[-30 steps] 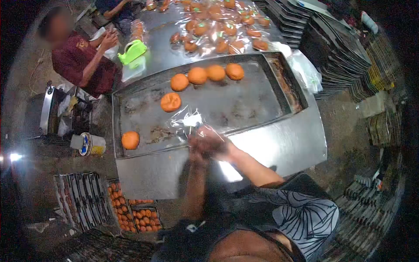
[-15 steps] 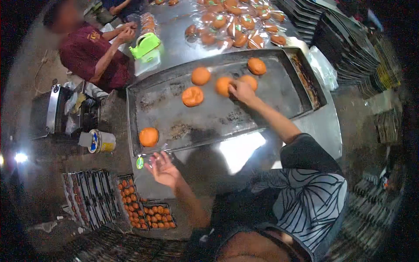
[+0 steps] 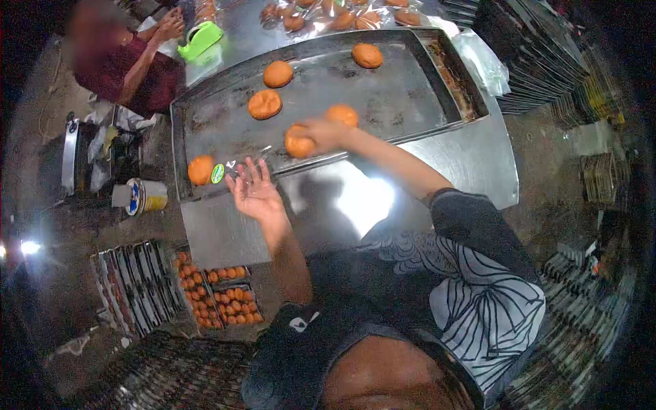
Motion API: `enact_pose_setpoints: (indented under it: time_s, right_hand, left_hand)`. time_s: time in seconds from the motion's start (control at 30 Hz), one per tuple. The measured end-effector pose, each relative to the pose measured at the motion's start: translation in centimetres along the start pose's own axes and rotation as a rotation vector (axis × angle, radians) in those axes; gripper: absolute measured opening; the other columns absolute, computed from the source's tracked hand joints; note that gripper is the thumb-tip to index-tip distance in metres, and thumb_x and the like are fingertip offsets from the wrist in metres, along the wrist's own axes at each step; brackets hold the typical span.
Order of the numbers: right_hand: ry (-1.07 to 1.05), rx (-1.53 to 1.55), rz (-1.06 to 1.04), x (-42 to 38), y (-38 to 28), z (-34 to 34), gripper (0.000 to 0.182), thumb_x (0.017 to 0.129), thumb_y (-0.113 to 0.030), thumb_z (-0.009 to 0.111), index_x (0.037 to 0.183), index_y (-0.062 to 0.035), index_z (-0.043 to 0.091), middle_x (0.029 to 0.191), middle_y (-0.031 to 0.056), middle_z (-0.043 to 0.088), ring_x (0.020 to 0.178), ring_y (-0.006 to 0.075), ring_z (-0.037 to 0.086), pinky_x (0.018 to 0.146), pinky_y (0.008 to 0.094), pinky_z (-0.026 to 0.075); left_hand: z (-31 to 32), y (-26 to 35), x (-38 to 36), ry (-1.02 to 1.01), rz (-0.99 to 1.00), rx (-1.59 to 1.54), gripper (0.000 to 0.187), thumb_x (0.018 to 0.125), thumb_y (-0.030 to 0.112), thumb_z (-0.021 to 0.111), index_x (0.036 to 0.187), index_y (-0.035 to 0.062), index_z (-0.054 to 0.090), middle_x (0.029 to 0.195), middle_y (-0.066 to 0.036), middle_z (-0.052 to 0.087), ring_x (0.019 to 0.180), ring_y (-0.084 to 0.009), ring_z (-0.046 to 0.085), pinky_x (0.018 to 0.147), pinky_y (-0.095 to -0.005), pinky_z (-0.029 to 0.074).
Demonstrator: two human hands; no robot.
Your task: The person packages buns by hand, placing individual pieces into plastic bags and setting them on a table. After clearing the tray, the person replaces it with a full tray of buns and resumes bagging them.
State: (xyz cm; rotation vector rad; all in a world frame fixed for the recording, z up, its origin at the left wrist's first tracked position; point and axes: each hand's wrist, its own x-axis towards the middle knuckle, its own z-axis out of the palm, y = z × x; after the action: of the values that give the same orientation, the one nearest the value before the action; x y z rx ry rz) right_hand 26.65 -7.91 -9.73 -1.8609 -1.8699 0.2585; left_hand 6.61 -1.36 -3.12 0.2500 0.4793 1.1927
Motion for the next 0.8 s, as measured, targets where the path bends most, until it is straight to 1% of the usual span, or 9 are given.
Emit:
enact_pose_setpoints:
  time_s: [0.1,0.17,0.23,0.3,0.43,0.57,0.63,0.67,0.8]
  right_hand:
    - [0.084,0.338,0.190,0.5,-1.4,0.7,0.060,0.060,-0.040,0.065,0.110,-0.0104,0.050,0.110,0.0144,0.050,0.099,0.0313,0.048,0.086,0.0414,0.037]
    - [0.542,0.325,0.198,-1.6,-7.4,-2.2,0.059,0.061,-0.031,0.068,0.113,-0.0088,0.049,0.110,0.0152,0.050,0.104,0.0337,0.044,0.090,0.0404,0.035]
    - [0.535,0.081,-0.163,-2.1,-10.3,-2.7,0.066,0.056,-0.023,0.070,0.116,-0.0088,0.047,0.111,0.0110,0.050,0.094,0.0283,0.047,0.080,0.0367,0.038]
    - [0.513,0.133,-0.056,-2.9,-12.9,-5.0,0.065,0.059,-0.020,0.065,0.119,-0.0086,0.044,0.109,0.0112,0.052,0.082,0.0266,0.048,0.074,0.0352,0.039]
    - [0.691,0.203,-0.117,-5.6,-12.8,-4.7,0.067,0.060,-0.019,0.065,0.121,-0.0052,0.041,0.103,0.0130,0.053,0.076,0.0266,0.046,0.071,0.0349,0.038]
    - [0.718,0.143,0.221,-5.9,-15.1,-7.2,0.069,0.059,-0.012,0.068,0.119,0.0031,0.037,0.097,0.0166,0.053,0.081,0.0281,0.048,0.069,0.0314,0.040]
    - [0.914,0.549,0.195,-6.0,-15.3,-6.2,0.064,0.060,-0.012,0.068,0.116,-0.0002,0.040,0.102,0.0167,0.051,0.087,0.0285,0.049,0.072,0.0291,0.041]
    - [1.091,0.539,0.078,-6.3,-13.5,-3.1,0.061,0.061,-0.014,0.069,0.114,-0.0037,0.041,0.108,0.0163,0.047,0.098,0.0258,0.047,0.076,0.0292,0.041]
    - [0.517,0.407,0.468,-9.8,-10.0,-6.4,0.035,0.070,-0.025,0.063,0.097,-0.0050,0.055,0.084,0.0145,0.056,0.076,0.0260,0.056,0.062,0.0327,0.045]
  left_hand:
    - [-1.0,2.1,0.8,0.068,0.040,-0.042,0.046,0.077,0.008,0.047,0.118,0.0174,0.030,0.095,-0.010,0.050,0.098,-0.0326,0.049,0.084,-0.0525,0.040]
    - [-4.1,2.9,2.6,-0.017,0.046,-0.182,0.047,0.076,0.010,0.048,0.118,0.0163,0.029,0.095,-0.010,0.049,0.101,-0.0335,0.046,0.084,-0.0534,0.040]
    - [-0.7,0.6,-0.2,0.018,0.125,0.029,0.057,0.076,0.011,0.046,0.126,0.0183,0.021,0.105,-0.014,0.047,0.101,-0.0337,0.047,0.085,-0.0519,0.040]
    - [0.3,-1.8,-2.5,-0.103,0.073,0.347,0.058,0.078,0.018,0.043,0.130,0.0181,0.017,0.115,-0.016,0.044,0.105,-0.0323,0.045,0.088,-0.0500,0.038]
    - [2.5,-3.0,-4.1,-0.244,-0.224,0.294,0.048,0.078,0.029,0.044,0.121,0.0105,0.034,0.121,-0.014,0.038,0.109,-0.0281,0.042,0.090,-0.0428,0.037]
    - [0.8,-6.2,-4.7,-0.312,-0.317,0.312,0.054,0.079,0.040,0.042,0.117,0.0018,0.037,0.112,-0.013,0.046,0.100,-0.0240,0.049,0.080,-0.0346,0.044]
    - [-1.6,-6.3,-2.6,-0.363,-0.272,0.457,0.046,0.081,0.031,0.045,0.116,0.0021,0.037,0.117,-0.014,0.040,0.101,-0.0254,0.047,0.085,-0.0368,0.039]
    - [3.9,-4.3,-5.7,-0.529,-0.794,-0.133,0.040,0.081,0.026,0.049,0.112,0.0021,0.040,0.111,-0.011,0.044,0.091,-0.0204,0.051,0.078,-0.0320,0.043]
    - [-0.3,-6.2,-7.8,-0.437,-0.658,0.652,0.038,0.078,0.021,0.054,0.110,0.0030,0.044,0.094,-0.007,0.054,0.082,-0.0149,0.053,0.074,-0.0267,0.045]
